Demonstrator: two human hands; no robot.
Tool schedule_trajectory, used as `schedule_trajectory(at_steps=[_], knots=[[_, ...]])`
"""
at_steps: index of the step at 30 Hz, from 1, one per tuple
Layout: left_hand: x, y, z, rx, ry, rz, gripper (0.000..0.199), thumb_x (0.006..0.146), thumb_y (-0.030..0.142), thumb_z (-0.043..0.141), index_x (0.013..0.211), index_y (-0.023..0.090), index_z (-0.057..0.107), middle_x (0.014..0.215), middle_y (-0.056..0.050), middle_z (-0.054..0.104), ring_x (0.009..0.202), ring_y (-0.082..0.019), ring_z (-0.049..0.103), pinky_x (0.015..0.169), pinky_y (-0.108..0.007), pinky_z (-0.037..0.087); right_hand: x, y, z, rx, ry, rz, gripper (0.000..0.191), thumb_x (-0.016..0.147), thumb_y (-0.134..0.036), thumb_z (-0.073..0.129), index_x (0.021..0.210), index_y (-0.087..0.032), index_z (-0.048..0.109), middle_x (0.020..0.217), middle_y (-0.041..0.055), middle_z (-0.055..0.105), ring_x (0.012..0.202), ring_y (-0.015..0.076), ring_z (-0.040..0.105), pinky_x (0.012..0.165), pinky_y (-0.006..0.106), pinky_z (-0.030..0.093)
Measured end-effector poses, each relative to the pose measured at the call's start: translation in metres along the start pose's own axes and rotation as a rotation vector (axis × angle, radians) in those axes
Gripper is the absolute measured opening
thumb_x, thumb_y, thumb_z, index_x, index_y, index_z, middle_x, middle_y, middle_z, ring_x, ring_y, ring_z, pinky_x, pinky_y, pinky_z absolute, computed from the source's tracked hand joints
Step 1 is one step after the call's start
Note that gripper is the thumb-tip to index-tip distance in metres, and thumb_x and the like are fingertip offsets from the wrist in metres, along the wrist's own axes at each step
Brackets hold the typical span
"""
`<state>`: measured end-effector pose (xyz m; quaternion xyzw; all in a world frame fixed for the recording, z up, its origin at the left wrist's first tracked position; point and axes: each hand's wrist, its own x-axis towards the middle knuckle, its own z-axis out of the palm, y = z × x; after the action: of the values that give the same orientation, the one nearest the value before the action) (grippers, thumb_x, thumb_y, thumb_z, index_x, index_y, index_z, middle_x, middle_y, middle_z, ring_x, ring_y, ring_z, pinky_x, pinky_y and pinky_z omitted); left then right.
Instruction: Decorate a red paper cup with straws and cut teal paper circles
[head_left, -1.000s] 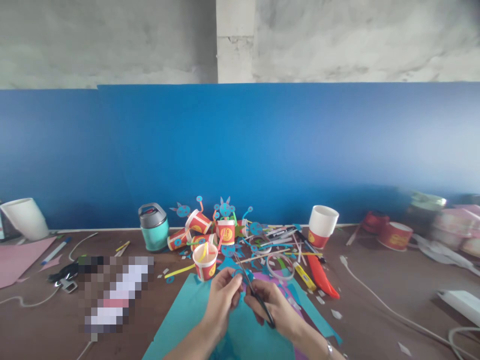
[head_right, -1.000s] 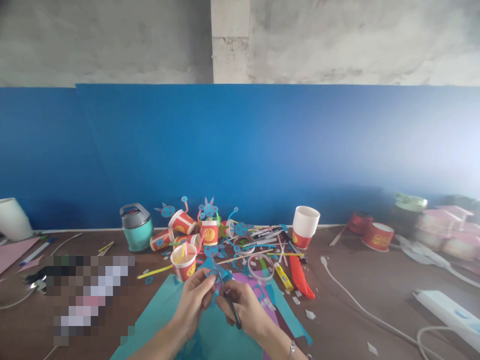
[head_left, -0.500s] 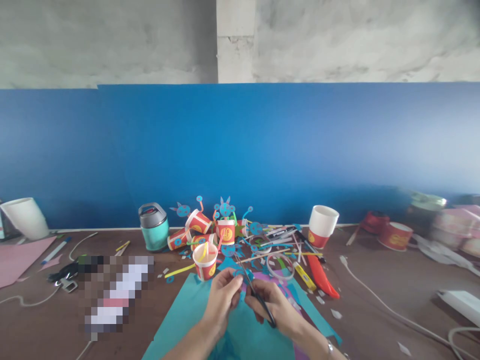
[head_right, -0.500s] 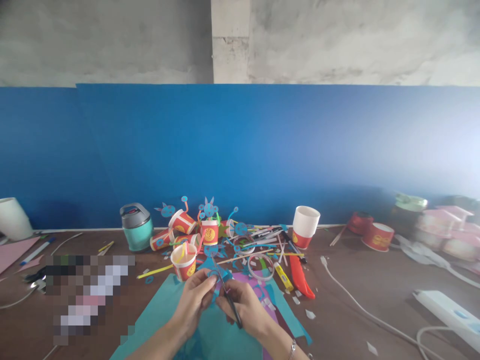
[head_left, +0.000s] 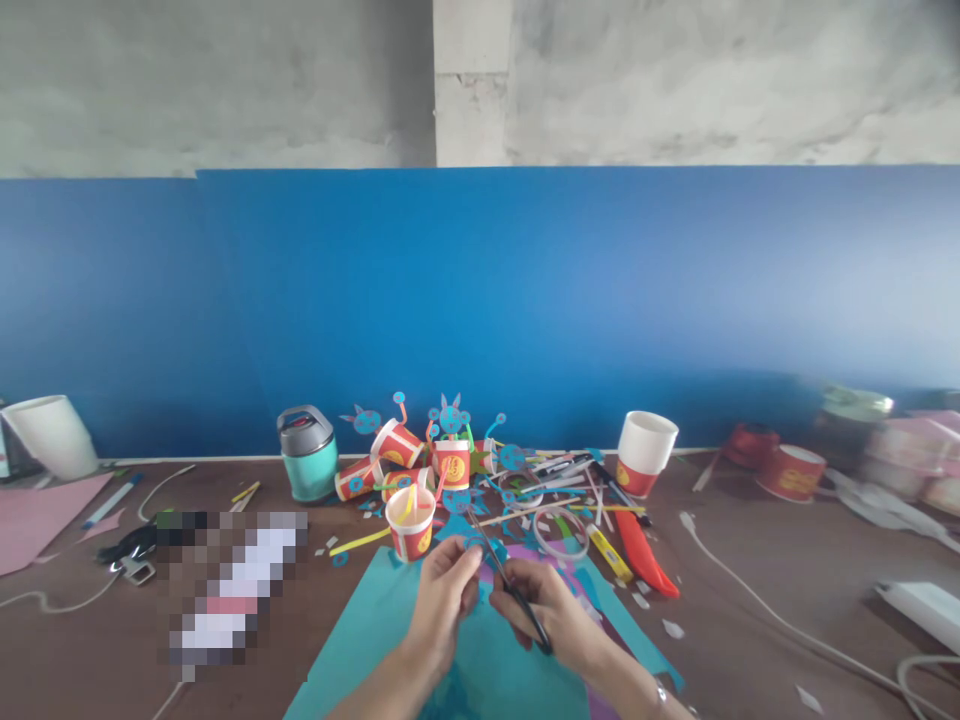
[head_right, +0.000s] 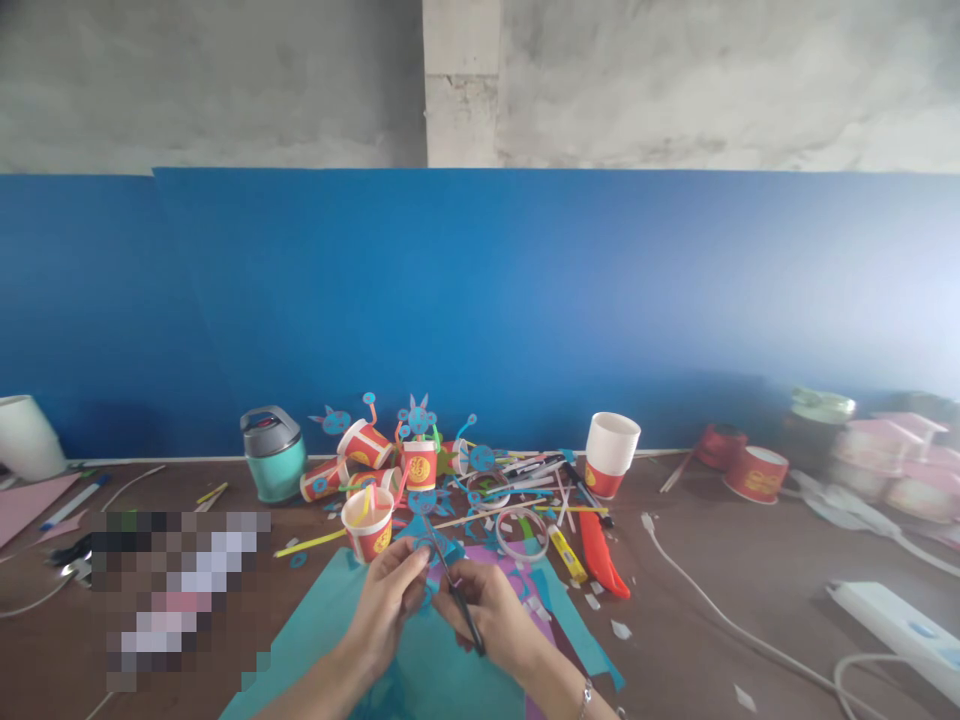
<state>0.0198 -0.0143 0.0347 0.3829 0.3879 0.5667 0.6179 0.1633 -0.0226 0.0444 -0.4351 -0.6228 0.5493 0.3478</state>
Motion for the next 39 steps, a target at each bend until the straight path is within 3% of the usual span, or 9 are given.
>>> schedule_trajectory(at_steps=[6, 13, 22, 27, 32, 39], knots=[[-0.0008, 0.0029, 0.0010, 0.044, -0.017, -0.002, 0.050, 0.058, 0.058, 0.079, 0.060, 0.021, 0.045, 0.045, 0.012, 0.033, 0.039, -0.003, 0.020, 0.041, -0.021, 0.012, -0.0007, 0.0032, -0.0008, 0.025, -0.032, -0.032, 0.032, 0.074, -0.046, 0.067, 0.069, -0.019, 0.051, 0.049, -0.0085, 0.046, 0.040, 0.0064, 0.044, 0.041, 0.019, 0.033], [-0.0008, 0.0053, 0.0020, 0.054, -0.006, -0.015, 0.051, 0.058, 0.058, 0.079, 0.058, 0.022, 0.043, 0.044, 0.012, 0.030, 0.039, -0.004, 0.019, 0.042, -0.022, 0.012, 0.0017, 0.0075, -0.0026, 0.025, -0.028, -0.026, 0.037, 0.073, -0.050, 0.070, 0.067, -0.020, 0.050, 0.046, -0.0099, 0.042, 0.036, 0.0053, 0.039, 0.037, 0.018, 0.028], [-0.0057, -0.0016, 0.0026, 0.106, 0.038, 0.041, 0.046, 0.067, 0.062, 0.072, 0.065, 0.021, 0.052, 0.037, 0.010, 0.039, 0.035, -0.006, 0.028, 0.039, -0.021, 0.017, 0.0008, 0.0064, -0.0027, -0.001, -0.038, -0.012, 0.038, 0.073, -0.051, 0.071, 0.069, -0.019, 0.051, 0.048, -0.0089, 0.044, 0.038, 0.0059, 0.040, 0.039, 0.019, 0.030], [-0.0030, -0.0008, 0.0017, 0.096, 0.006, 0.032, 0.044, 0.065, 0.056, 0.074, 0.061, 0.020, 0.051, 0.046, 0.007, 0.049, 0.035, -0.004, 0.032, 0.039, -0.020, 0.019, -0.0002, 0.0041, -0.0023, 0.044, -0.070, -0.032, 0.035, 0.072, -0.047, 0.073, 0.072, -0.018, 0.054, 0.060, -0.0047, 0.055, 0.043, 0.0057, 0.045, 0.043, 0.019, 0.035], [-0.0036, 0.0010, 0.0029, 0.069, 0.014, 0.005, 0.041, 0.063, 0.052, 0.076, 0.061, 0.020, 0.050, 0.049, 0.007, 0.051, 0.035, -0.004, 0.033, 0.038, -0.020, 0.019, 0.0000, 0.0067, -0.0028, 0.046, -0.051, -0.029, 0.035, 0.072, -0.046, 0.074, 0.068, -0.019, 0.051, 0.053, -0.0073, 0.048, 0.042, 0.0063, 0.042, 0.041, 0.019, 0.031], [-0.0039, -0.0006, 0.0037, 0.024, 0.017, -0.014, 0.047, 0.062, 0.060, 0.076, 0.059, 0.020, 0.052, 0.037, 0.009, 0.042, 0.036, -0.006, 0.030, 0.040, -0.019, 0.020, -0.0005, 0.0044, 0.0001, 0.104, -0.086, -0.066, 0.033, 0.072, -0.044, 0.075, 0.075, -0.018, 0.055, 0.066, -0.0030, 0.057, 0.049, 0.0078, 0.047, 0.047, 0.021, 0.037]])
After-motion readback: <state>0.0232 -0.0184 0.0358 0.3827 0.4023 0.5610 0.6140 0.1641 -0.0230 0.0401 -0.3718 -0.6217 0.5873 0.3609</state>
